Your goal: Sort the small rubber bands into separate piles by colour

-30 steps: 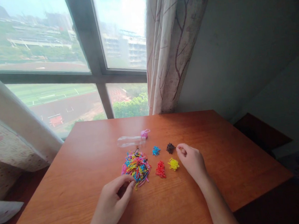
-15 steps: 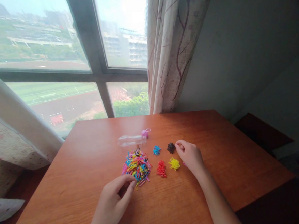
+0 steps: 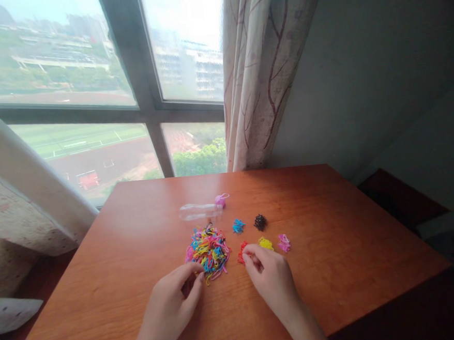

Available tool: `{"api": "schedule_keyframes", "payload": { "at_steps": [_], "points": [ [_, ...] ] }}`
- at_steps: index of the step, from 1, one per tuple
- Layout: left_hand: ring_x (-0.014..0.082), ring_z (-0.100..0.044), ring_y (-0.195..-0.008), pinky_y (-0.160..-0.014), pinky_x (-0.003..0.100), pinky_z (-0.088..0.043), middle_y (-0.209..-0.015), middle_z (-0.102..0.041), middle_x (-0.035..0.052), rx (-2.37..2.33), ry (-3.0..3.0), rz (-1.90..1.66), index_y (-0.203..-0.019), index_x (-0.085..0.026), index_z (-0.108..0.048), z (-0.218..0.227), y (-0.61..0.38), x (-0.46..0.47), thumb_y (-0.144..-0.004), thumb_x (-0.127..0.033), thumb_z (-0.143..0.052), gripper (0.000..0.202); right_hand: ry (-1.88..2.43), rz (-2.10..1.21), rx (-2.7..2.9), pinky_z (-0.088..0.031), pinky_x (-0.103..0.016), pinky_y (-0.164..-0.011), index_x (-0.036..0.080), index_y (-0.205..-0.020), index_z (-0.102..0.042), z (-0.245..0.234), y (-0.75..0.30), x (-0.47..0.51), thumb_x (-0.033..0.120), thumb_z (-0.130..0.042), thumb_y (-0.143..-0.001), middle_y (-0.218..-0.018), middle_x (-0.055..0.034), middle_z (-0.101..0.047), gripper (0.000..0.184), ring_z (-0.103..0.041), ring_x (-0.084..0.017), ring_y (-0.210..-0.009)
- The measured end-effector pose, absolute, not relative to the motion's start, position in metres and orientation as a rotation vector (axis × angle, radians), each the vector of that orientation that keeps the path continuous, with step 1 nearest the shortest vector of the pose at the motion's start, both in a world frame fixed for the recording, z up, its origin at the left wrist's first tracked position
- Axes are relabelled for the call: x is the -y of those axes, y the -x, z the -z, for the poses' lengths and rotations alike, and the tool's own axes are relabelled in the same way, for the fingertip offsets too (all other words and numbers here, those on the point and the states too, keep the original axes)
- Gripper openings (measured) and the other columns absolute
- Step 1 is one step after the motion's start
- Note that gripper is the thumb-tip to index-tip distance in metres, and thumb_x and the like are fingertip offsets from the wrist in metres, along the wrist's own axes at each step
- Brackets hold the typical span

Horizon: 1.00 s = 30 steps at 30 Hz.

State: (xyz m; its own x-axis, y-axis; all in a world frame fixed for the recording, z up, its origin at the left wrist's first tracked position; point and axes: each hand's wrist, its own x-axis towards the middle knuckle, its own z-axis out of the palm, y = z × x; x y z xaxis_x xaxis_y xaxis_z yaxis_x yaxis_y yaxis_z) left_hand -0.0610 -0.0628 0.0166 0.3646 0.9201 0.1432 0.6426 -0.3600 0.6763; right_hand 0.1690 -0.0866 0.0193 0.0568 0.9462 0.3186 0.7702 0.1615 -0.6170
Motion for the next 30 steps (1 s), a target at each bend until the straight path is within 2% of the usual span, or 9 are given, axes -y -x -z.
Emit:
{"api": "schedule_keyframes", "payload": {
  "at_steps": [5,10,18,23,30],
  "points": [
    [0.0133,-0.061,-0.057,-0.056,0.021,-0.045,-0.070,-0.068,-0.0020,-1.391,-2.204,-0.655,-0.091,-0.022,-0.064,-0.012,0.062,0.065,-0.090,-0.028,-0.050,0.016,1.610,-0.429,1.816,-0.032,-0.023,-0.059,0.023,-0.084,-0.062,-0.007,-0.136,0.107,0.015,-0.051,-0.088,-0.069,0.0026,-0.065,0.015,-0.059,-0.013,-0.061],
    [0.0146,-0.066,-0.064,-0.059,0.022,-0.046,-0.077,-0.071,-0.0014,-1.436,-2.293,-0.602,-0.095,-0.024,-0.064,-0.008,0.063,0.066,-0.090,-0.030,-0.051,0.015,1.631,-0.337,1.897,-0.028,-0.025,-0.057,0.022,-0.075,-0.055,0.002,-0.124,0.114,0.013,-0.049,-0.087,-0.067,0.0031,-0.063,0.016,-0.058,-0.013,-0.060],
    [0.0142,-0.065,-0.056,-0.051,0.021,-0.043,-0.065,-0.068,-0.0035,-1.538,-2.359,-0.641,-0.091,-0.025,-0.064,-0.011,0.058,0.064,-0.090,-0.036,-0.050,0.018,1.632,-0.317,1.927,-0.028,-0.025,-0.058,0.023,-0.077,-0.054,0.003,-0.125,0.116,0.013,-0.048,-0.087,-0.068,0.0029,-0.063,0.016,-0.059,-0.013,-0.063],
    [0.0154,-0.069,-0.059,-0.050,0.021,-0.045,-0.070,-0.073,-0.0020,-1.586,-2.407,-0.697,-0.095,-0.024,-0.064,-0.011,0.056,0.062,-0.091,-0.036,-0.048,0.020,1.623,-0.322,1.921,-0.028,-0.025,-0.058,0.023,-0.077,-0.055,0.003,-0.125,0.115,0.013,-0.048,-0.087,-0.068,0.0026,-0.063,0.016,-0.059,-0.014,-0.063],
    [0.0173,-0.074,-0.071,-0.058,0.023,-0.051,-0.087,-0.078,0.0008,-1.564,-2.437,-0.695,-0.096,-0.024,-0.065,-0.006,0.058,0.061,-0.091,-0.032,-0.047,0.021,1.619,-0.324,1.917,-0.028,-0.025,-0.058,0.023,-0.077,-0.054,0.003,-0.125,0.114,0.013,-0.048,-0.088,-0.068,0.0027,-0.063,0.015,-0.058,-0.013,-0.062]
  ]
}}
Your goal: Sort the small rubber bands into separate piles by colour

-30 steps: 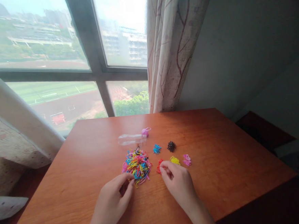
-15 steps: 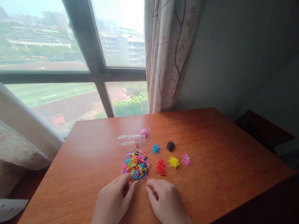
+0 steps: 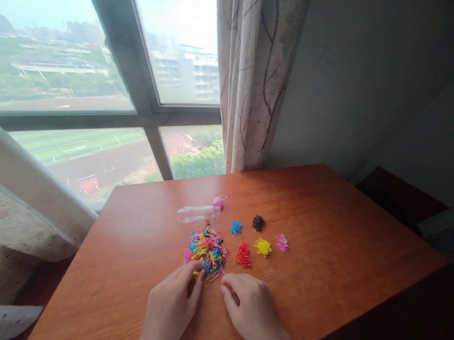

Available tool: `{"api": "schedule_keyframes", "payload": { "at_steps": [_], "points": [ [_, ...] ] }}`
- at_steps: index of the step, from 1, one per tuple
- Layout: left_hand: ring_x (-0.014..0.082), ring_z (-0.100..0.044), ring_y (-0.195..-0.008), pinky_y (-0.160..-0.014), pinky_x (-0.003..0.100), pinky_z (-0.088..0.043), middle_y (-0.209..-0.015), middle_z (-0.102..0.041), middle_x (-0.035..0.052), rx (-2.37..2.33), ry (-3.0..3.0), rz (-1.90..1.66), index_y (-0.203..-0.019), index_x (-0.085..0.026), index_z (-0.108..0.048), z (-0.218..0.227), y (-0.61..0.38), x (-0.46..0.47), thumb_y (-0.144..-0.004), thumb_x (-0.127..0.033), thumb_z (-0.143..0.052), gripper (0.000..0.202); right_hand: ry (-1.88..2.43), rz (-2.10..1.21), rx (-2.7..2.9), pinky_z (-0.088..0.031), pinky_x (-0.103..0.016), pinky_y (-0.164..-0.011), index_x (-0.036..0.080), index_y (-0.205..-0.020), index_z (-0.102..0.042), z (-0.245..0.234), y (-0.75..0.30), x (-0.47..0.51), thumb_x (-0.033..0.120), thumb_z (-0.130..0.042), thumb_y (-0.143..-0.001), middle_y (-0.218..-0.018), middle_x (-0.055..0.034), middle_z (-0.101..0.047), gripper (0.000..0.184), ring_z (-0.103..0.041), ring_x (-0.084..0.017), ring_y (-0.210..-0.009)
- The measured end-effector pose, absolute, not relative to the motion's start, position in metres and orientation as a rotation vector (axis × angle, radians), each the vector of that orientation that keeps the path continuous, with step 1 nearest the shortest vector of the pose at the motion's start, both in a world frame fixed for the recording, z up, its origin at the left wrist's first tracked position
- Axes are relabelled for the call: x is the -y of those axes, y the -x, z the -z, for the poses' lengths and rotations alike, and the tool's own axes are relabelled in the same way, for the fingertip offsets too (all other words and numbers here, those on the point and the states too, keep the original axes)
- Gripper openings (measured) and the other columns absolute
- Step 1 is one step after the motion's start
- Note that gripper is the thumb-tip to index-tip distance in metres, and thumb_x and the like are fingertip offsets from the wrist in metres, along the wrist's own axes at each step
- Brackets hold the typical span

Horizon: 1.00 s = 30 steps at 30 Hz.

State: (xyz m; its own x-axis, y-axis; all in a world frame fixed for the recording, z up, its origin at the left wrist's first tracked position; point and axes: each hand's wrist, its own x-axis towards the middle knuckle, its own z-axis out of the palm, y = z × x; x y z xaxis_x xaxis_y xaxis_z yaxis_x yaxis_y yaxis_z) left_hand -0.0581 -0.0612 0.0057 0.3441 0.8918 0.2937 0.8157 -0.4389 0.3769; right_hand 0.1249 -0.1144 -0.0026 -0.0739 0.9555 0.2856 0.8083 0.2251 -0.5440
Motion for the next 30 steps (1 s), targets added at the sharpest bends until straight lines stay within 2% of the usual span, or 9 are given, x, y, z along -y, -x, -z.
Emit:
{"api": "schedule_keyframes", "payload": {
  "at_steps": [4,11,16,19,23,27,30],
  "points": [
    [0.0173,-0.074,-0.071,-0.058,0.022,-0.052,-0.090,-0.078,0.0020,-1.572,-2.423,-0.735,-0.096,-0.024,-0.067,-0.007,0.060,0.060,-0.089,-0.031,-0.047,0.022,1.619,-0.335,1.916,-0.028,-0.025,-0.058,0.023,-0.077,-0.054,0.003,-0.125,0.115,0.013,-0.049,-0.088,-0.069,0.0031,-0.063,0.015,-0.058,-0.013,-0.062],
    [0.0159,-0.073,-0.065,-0.057,0.021,-0.051,-0.083,-0.078,-0.0004,-1.568,-2.404,-0.825,-0.092,-0.024,-0.066,-0.007,0.063,0.060,-0.089,-0.030,-0.047,0.020,1.616,-0.348,1.912,-0.028,-0.025,-0.059,0.023,-0.078,-0.054,0.003,-0.125,0.114,0.013,-0.050,-0.087,-0.069,0.0035,-0.063,0.014,-0.058,-0.013,-0.063],
    [0.0118,-0.065,-0.053,-0.052,0.018,-0.046,-0.069,-0.072,-0.0037,-1.509,-2.371,-0.823,-0.092,-0.024,-0.064,-0.012,0.063,0.058,-0.089,-0.028,-0.049,0.017,1.618,-0.366,1.909,-0.027,-0.025,-0.059,0.023,-0.077,-0.053,0.000,-0.125,0.113,0.013,-0.050,-0.087,-0.069,0.0033,-0.063,0.014,-0.058,-0.013,-0.064],
    [0.0101,-0.061,-0.050,-0.051,0.018,-0.043,-0.068,-0.070,-0.0045,-1.433,-2.426,-0.832,-0.093,-0.024,-0.064,-0.023,0.058,0.054,-0.090,-0.028,-0.049,0.015,1.619,-0.391,1.906,-0.027,-0.025,-0.059,0.023,-0.077,-0.054,-0.001,-0.124,0.114,0.012,-0.050,-0.086,-0.070,0.0035,-0.063,0.014,-0.058,-0.013,-0.065],
    [0.0116,-0.062,-0.055,-0.052,0.019,-0.041,-0.070,-0.070,-0.0023,-1.367,-2.551,-0.780,-0.096,-0.023,-0.064,-0.044,0.041,0.037,-0.093,-0.029,-0.046,0.019,1.628,-0.404,1.897,-0.029,-0.025,-0.061,0.024,-0.079,-0.055,0.001,-0.124,0.115,0.013,-0.051,-0.086,-0.072,0.0032,-0.065,0.014,-0.060,-0.014,-0.068],
    [0.0165,-0.068,-0.070,-0.058,0.023,-0.043,-0.085,-0.073,0.0026,-1.366,-2.671,-0.427,-0.096,-0.022,-0.063,-0.058,0.012,0.013,-0.095,-0.026,-0.041,0.023,1.625,-0.413,1.887,-0.030,-0.024,-0.061,0.023,-0.078,-0.057,0.003,-0.124,0.115,0.011,-0.052,-0.084,-0.073,0.0027,-0.066,0.014,-0.061,-0.014,-0.068],
    [0.0193,-0.069,-0.074,-0.058,0.024,-0.043,-0.085,-0.074,0.0031,-1.319,-2.707,-0.285,-0.092,-0.022,-0.063,-0.061,-0.008,-0.003,-0.094,-0.023,-0.042,0.022,1.623,-0.431,1.869,-0.030,-0.023,-0.062,0.023,-0.079,-0.058,0.005,-0.124,0.114,0.010,-0.052,-0.083,-0.075,0.0030,-0.067,0.015,-0.061,-0.014,-0.069]
  ]
}}
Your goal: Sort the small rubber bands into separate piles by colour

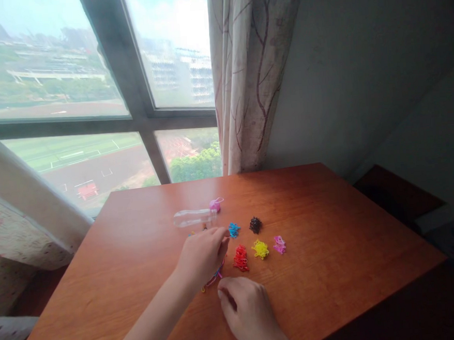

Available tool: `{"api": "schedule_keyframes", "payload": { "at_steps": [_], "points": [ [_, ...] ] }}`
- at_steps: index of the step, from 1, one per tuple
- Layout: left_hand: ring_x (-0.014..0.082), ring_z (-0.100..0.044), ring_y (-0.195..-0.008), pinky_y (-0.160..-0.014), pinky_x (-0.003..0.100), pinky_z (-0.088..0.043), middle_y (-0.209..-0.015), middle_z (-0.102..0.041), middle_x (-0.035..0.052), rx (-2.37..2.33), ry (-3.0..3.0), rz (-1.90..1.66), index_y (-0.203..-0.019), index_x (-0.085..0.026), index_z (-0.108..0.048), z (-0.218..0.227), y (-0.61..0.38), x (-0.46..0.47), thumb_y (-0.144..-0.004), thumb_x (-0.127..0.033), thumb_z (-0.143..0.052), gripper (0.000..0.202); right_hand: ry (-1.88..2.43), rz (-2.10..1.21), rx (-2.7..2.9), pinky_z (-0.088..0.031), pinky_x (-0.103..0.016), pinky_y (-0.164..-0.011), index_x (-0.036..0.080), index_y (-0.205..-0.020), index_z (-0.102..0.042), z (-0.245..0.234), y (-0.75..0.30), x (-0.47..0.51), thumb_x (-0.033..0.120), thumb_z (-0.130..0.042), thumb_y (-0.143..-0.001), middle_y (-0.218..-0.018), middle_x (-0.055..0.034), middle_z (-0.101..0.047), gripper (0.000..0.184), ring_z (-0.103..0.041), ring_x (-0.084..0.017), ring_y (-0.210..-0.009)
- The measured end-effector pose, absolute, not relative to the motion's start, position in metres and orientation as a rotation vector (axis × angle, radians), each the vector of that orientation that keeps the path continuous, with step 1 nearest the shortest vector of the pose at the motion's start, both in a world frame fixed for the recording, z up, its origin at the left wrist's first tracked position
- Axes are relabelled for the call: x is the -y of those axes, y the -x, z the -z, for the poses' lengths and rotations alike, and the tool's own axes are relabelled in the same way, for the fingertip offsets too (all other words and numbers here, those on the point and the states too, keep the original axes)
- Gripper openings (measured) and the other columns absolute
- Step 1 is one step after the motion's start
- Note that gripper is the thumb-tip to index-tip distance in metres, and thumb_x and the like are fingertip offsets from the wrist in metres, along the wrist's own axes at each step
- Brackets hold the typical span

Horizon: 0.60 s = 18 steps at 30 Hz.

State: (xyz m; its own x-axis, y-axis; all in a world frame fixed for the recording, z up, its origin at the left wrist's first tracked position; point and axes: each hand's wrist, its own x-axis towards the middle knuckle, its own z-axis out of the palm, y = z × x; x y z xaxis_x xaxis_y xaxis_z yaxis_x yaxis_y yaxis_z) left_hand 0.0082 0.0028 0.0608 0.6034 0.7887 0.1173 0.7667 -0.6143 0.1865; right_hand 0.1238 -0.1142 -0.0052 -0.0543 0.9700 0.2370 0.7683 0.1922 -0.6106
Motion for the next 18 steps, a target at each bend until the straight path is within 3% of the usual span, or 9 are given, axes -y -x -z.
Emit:
{"api": "schedule_keyframes", "payload": {
  "at_steps": [10,18],
  "points": [
    [0.0235,-0.069,-0.073,-0.060,0.027,-0.045,-0.081,-0.072,0.0093,-1.278,-2.727,-0.121,-0.088,-0.018,-0.063,-0.049,-0.038,-0.031,-0.087,-0.018,-0.050,0.013,1.615,-0.461,1.853,-0.028,-0.025,-0.061,0.024,-0.081,-0.059,0.010,-0.124,0.114,0.009,-0.051,-0.081,-0.074,0.0031,-0.066,0.017,-0.059,-0.014,-0.069],
    [0.0194,-0.066,-0.073,-0.060,0.026,-0.041,-0.083,-0.071,0.0052,-1.312,-2.629,-0.252,-0.090,-0.020,-0.062,-0.070,-0.006,-0.009,-0.090,-0.023,-0.046,0.016,1.614,-0.477,1.850,-0.029,-0.025,-0.063,0.024,-0.082,-0.058,0.006,-0.123,0.115,0.011,-0.051,-0.084,-0.078,0.0033,-0.067,0.016,-0.061,-0.014,-0.072]
  ]
}}
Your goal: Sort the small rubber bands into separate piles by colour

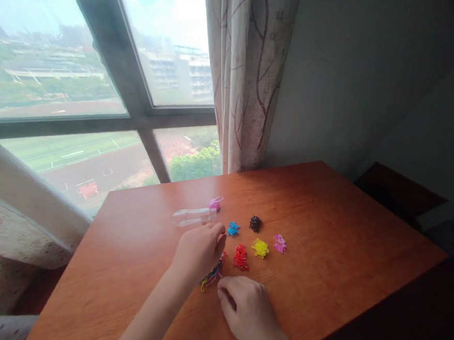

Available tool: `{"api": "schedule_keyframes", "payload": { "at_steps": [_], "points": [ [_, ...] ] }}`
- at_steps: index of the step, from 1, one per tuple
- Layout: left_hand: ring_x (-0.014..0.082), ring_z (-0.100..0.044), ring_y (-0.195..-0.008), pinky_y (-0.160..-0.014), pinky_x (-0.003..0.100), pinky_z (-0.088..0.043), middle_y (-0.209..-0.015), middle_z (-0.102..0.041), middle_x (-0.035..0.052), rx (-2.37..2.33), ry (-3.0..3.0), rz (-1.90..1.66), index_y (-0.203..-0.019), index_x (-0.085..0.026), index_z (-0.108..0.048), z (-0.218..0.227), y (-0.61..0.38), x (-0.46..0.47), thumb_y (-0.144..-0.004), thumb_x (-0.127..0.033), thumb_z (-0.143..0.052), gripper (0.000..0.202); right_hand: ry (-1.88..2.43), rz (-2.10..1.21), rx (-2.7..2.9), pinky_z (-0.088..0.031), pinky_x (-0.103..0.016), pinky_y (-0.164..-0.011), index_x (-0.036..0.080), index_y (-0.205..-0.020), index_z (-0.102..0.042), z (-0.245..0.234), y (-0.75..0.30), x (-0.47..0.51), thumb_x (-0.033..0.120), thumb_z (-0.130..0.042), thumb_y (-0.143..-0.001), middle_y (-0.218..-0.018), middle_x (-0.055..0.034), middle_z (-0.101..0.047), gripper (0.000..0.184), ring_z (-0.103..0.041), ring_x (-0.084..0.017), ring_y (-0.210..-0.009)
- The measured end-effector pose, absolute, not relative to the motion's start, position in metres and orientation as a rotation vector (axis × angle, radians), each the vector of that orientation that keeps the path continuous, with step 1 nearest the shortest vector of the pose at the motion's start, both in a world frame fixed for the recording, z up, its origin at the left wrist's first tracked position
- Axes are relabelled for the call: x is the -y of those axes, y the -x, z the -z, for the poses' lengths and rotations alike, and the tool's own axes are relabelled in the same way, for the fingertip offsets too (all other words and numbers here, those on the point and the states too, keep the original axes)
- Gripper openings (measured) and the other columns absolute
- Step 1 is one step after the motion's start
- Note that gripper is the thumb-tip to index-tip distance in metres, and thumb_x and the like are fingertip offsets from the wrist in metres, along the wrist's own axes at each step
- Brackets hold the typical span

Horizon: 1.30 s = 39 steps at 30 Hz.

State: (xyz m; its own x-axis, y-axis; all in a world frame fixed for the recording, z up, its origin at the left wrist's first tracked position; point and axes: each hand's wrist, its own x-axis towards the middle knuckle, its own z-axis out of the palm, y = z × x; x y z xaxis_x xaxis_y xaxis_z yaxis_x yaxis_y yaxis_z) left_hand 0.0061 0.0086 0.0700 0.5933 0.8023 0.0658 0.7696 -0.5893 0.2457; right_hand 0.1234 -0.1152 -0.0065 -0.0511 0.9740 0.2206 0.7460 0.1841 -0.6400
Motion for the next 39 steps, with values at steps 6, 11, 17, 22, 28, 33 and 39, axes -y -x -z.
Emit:
{"api": "schedule_keyframes", "payload": {
  "at_steps": [6,11,17,22,28,33,39],
  "points": [
    [0.0102,-0.050,-0.052,-0.051,0.019,-0.036,-0.058,-0.059,-0.0029,-1.106,-2.122,-0.569,-0.079,-0.018,-0.064,-0.069,0.030,0.031,-0.093,-0.033,-0.047,0.026,1.637,-0.429,1.874,-0.028,-0.027,-0.062,0.024,-0.080,-0.056,0.002,-0.122,0.115,0.014,-0.049,-0.088,-0.075,0.0029,-0.065,0.015,-0.061,-0.015,-0.071],
    [0.0131,-0.055,-0.059,-0.053,0.019,-0.042,-0.065,-0.062,0.0003,-1.185,-1.774,-0.783,-0.078,-0.016,-0.067,-0.045,0.057,0.059,-0.088,-0.041,-0.054,0.030,1.674,-0.392,1.874,-0.029,-0.027,-0.062,0.025,-0.084,-0.059,0.004,-0.121,0.114,0.014,-0.048,-0.089,-0.077,0.0032,-0.067,0.016,-0.062,-0.015,-0.070],
    [0.0164,-0.062,-0.065,-0.059,0.021,-0.049,-0.069,-0.067,0.0008,-1.319,-1.675,-0.914,-0.081,-0.017,-0.069,-0.018,0.068,0.068,-0.083,-0.041,-0.061,0.026,1.718,-0.398,1.889,-0.032,-0.026,-0.062,0.028,-0.096,-0.063,0.003,-0.119,0.111,0.012,-0.052,-0.088,-0.081,0.0036,-0.070,0.020,-0.065,-0.016,-0.072],
    [0.0162,-0.063,-0.064,-0.059,0.020,-0.049,-0.067,-0.067,0.0003,-1.322,-1.700,-0.931,-0.078,-0.017,-0.068,-0.015,0.066,0.068,-0.084,-0.040,-0.060,0.025,1.800,-0.358,1.898,-0.032,-0.026,-0.059,0.029,-0.101,-0.064,0.000,-0.118,0.107,0.015,-0.060,-0.086,-0.077,0.0039,-0.070,0.020,-0.065,-0.016,-0.068],
    [0.0147,-0.061,-0.061,-0.057,0.019,-0.047,-0.067,-0.067,-0.0002,-1.309,-1.754,-0.920,-0.079,-0.017,-0.068,-0.016,0.064,0.067,-0.086,-0.040,-0.057,0.026,1.840,-0.316,1.868,-0.033,-0.024,-0.058,0.027,-0.093,-0.063,-0.003,-0.112,0.101,0.017,-0.061,-0.087,-0.076,0.0035,-0.070,0.012,-0.066,-0.016,-0.068],
    [0.0147,-0.061,-0.061,-0.057,0.020,-0.047,-0.066,-0.067,-0.0003,-1.325,-1.765,-0.906,-0.076,-0.017,-0.066,-0.018,0.062,0.066,-0.087,-0.040,-0.057,0.027,1.811,-0.303,1.858,-0.033,-0.024,-0.058,0.026,-0.092,-0.064,-0.003,-0.109,0.099,0.016,-0.062,-0.086,-0.076,0.0026,-0.070,0.012,-0.066,-0.017,-0.069],
    [0.0149,-0.062,-0.061,-0.058,0.020,-0.048,-0.067,-0.068,-0.0007,-1.342,-1.736,-0.966,-0.081,-0.017,-0.068,-0.021,0.063,0.065,-0.086,-0.039,-0.058,0.024,1.755,-0.320,1.856,-0.032,-0.026,-0.059,0.027,-0.091,-0.063,-0.006,-0.110,0.105,0.014,-0.063,-0.082,-0.072,0.0037,-0.066,0.016,-0.061,-0.015,-0.065]
  ]
}}
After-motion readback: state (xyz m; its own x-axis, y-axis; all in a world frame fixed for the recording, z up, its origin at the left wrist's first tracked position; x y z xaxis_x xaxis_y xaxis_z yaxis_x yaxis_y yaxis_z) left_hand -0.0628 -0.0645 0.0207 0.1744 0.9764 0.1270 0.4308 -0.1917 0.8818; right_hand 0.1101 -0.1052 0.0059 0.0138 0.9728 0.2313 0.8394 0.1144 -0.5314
